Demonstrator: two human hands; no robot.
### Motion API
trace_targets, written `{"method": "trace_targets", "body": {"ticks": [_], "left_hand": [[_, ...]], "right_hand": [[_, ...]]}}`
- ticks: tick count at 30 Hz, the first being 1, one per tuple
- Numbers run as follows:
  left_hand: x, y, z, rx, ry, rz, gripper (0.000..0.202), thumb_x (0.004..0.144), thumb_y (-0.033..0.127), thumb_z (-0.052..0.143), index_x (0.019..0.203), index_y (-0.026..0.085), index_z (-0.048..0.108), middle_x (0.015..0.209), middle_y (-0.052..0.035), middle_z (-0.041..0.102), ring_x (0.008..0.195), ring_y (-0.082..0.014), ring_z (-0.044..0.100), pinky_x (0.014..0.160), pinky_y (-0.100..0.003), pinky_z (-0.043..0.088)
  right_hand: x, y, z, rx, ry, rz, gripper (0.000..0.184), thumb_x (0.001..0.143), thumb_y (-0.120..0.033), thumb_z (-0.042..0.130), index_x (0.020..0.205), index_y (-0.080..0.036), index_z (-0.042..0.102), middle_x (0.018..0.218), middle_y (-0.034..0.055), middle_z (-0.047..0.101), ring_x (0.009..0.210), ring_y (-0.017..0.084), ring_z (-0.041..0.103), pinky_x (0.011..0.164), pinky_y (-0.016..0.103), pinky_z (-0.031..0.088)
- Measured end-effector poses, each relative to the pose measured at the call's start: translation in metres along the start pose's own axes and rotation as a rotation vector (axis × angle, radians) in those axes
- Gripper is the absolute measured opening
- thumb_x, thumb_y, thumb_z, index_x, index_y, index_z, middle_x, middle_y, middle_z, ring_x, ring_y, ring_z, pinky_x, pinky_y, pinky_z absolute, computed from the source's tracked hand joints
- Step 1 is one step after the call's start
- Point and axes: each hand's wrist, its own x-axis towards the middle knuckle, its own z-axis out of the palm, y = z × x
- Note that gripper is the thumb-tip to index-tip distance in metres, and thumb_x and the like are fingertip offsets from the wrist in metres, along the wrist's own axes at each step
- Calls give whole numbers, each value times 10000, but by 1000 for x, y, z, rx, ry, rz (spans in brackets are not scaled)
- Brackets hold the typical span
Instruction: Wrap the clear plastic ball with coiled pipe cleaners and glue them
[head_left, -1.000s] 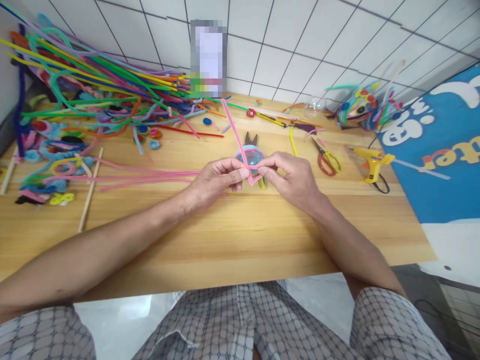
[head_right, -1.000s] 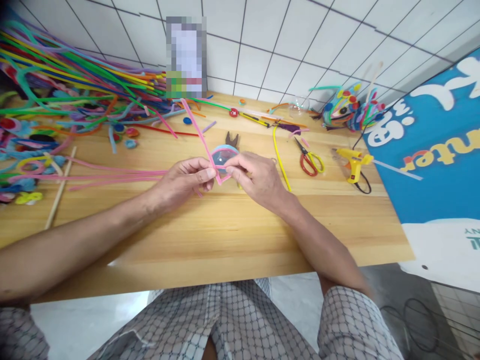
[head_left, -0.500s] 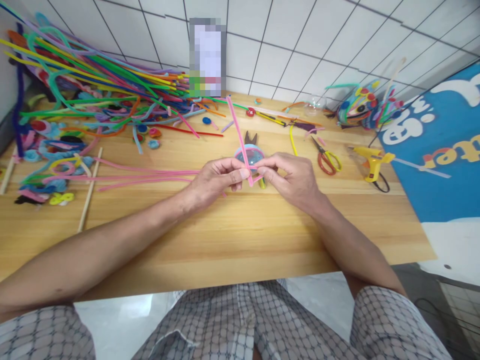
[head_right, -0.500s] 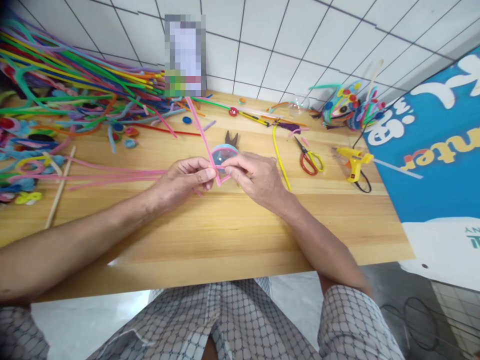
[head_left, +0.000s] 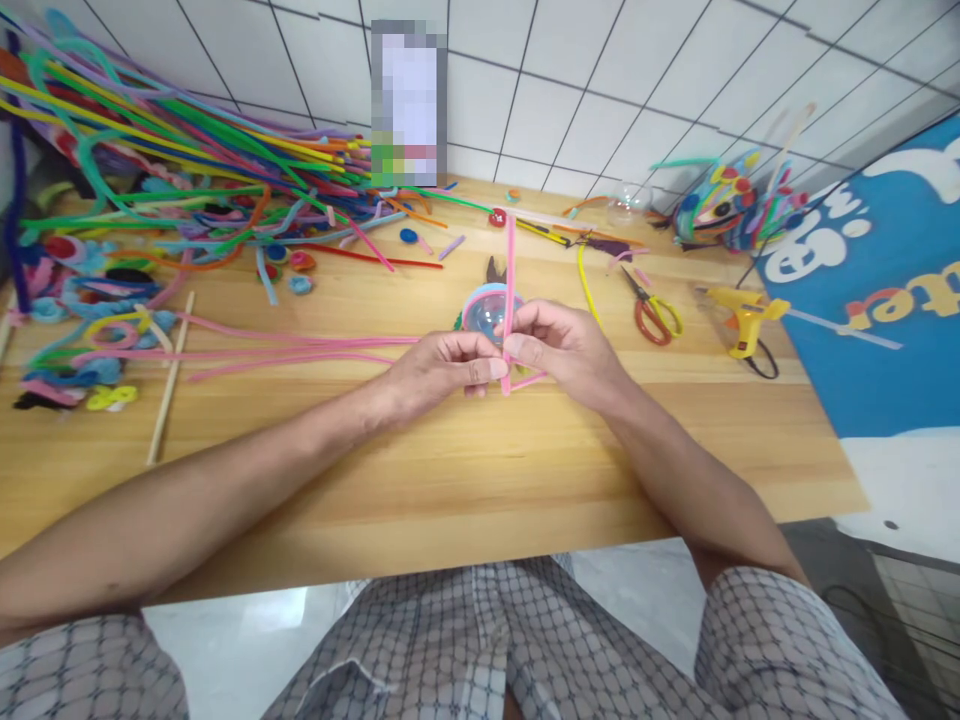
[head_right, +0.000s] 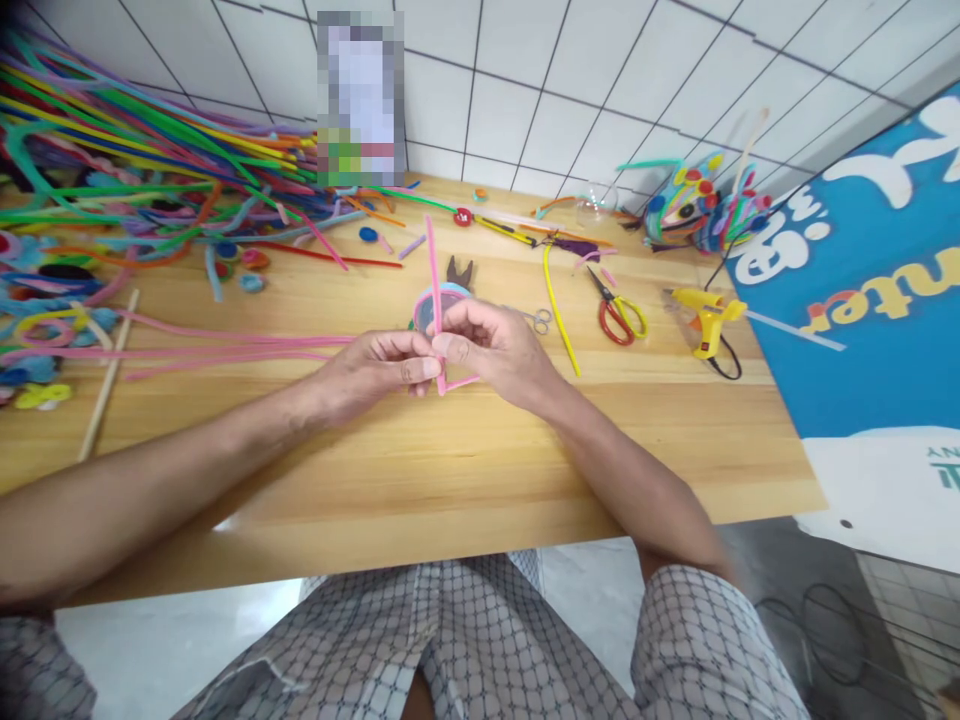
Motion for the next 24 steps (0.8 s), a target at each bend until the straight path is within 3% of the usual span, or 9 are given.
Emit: {"method": "trace_targets", "body": {"ticks": [6,10,14,18,24], "left_hand": [[0,2,1,-36,-6,-23,462,806,609,873,787,172,726,667,5,657,613,-111,566,628,-236,457],[-1,2,1,-48,50,-7,467,819,620,869,813,171,742,667,2,662,607,-104,555,620,-232,445],[-1,2,2,-54,34,-7,472,801,614,892,774,171,728,655,19,642,607,-96,543,629,-231,444],[-1,2,4,-88,10,-20,473,802,604,903,773,170,717,652,32,638,617,-85,551,636,-224,441],[-4,0,2,-286,7,-89,424,855,597,863,896,203,712,867,45,757,604,-61,607,577,-213,436]], "right_hand": [[0,0,-2,23,-1,39,360,851,-509,843,904,-224,629,821,-13,732,722,151,718,668,288,607],[-2,-1,-1,3,-20,54,304,864,-446,833,921,-223,634,799,-6,751,725,159,733,683,300,615],[-2,-3,2,50,-47,67,312,874,-461,821,960,-220,642,801,-16,745,723,150,729,683,291,611],[-2,-6,3,33,-31,81,310,880,-462,805,855,-219,614,728,-42,666,659,119,653,620,255,560],[-1,-12,-5,13,71,63,146,867,-286,742,842,-197,628,736,-39,635,632,69,551,620,215,474]]}}
